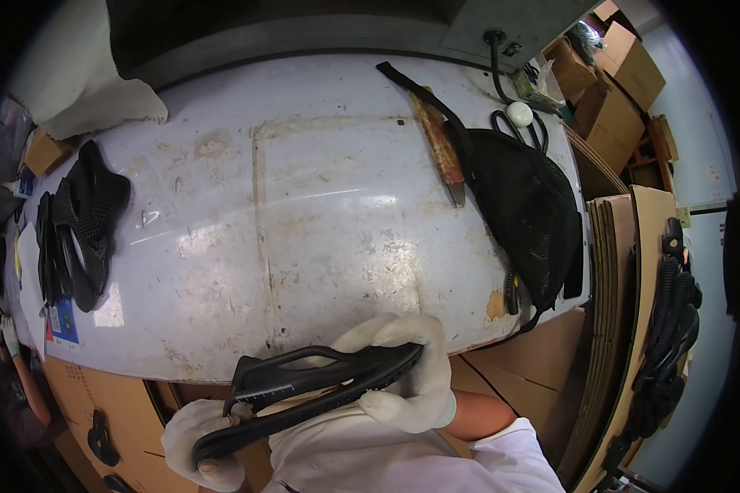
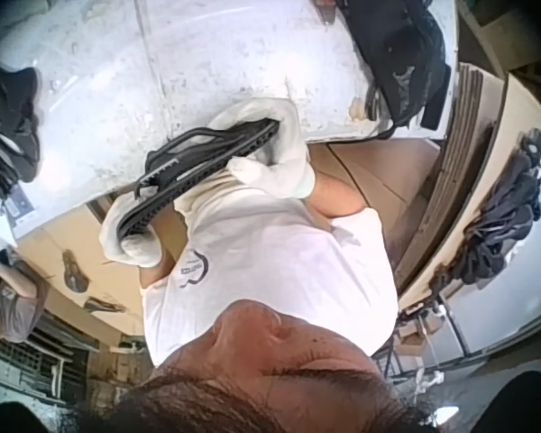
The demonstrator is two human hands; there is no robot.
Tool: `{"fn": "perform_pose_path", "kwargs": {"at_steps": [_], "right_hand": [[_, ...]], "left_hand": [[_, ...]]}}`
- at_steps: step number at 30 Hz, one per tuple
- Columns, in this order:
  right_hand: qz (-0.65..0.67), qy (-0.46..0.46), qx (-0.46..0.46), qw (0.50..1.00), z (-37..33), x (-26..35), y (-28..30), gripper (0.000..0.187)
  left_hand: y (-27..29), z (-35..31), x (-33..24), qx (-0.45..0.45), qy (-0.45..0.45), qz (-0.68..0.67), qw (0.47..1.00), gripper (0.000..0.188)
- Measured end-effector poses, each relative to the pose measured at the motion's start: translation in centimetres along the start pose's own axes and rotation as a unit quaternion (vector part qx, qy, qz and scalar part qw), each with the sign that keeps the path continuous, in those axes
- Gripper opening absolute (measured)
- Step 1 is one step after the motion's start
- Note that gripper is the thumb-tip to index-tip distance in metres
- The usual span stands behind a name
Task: Assembling bicycle saddle components at a workbench.
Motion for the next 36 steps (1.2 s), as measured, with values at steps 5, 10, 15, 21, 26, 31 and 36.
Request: {"fn": "perform_pose_path", "kwargs": {"at_steps": [5, 10, 15, 21, 26, 31, 36], "right_hand": [[0.027, -0.019, -0.092, 0.995, -0.8, -0.7, 0.2, 0.056], [0.094, -0.014, -0.101, 0.99, -1.1, -0.7, -0.6, 0.055], [0.063, 0.0, -0.09, 0.994, -1.5, -1.3, -0.1, 0.059], [0.068, -0.027, -0.114, 0.991, -1.3, -1.3, -1.1, 0.07], [0.072, 0.0, -0.106, 0.992, -1.4, -0.9, -1.4, 0.069], [0.071, 0.031, -0.144, 0.987, -2.1, -0.3, -0.7, 0.053], [0.015, 0.014, 0.083, 0.996, -1.6, -0.4, 0.3, 0.037]], "left_hand": [[-0.9, 0.6, 0.2, 0.058, 0.009, -0.006, 0.998, 0.064], [-0.1, 0.7, -1.3, 0.061, -0.089, 0.013, 0.994, 0.061], [-0.7, 1.6, 0.4, 0.045, -0.02, 0.027, 0.998, 0.068], [-0.4, 1.4, 0.6, 0.054, -0.016, -0.014, 0.998, 0.071], [-0.4, 1.2, 0.6, 0.061, -0.004, -0.006, 0.998, 0.072], [-0.7, 1.8, 0.4, 0.088, -0.05, -0.013, 0.995, 0.069], [0.3, 3.2, 0.9, 0.108, -0.057, -0.089, 0.988, 0.065]]}}
Point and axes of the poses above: each hand's wrist, its own z-axis towards the middle knuckle, its own y-axis out of the back of the hand, x = y × z, the point moved 5 cm from there along z, towards the middle knuckle, and after that the axes turned 9 degrees about -x, right-handed, at the moved point
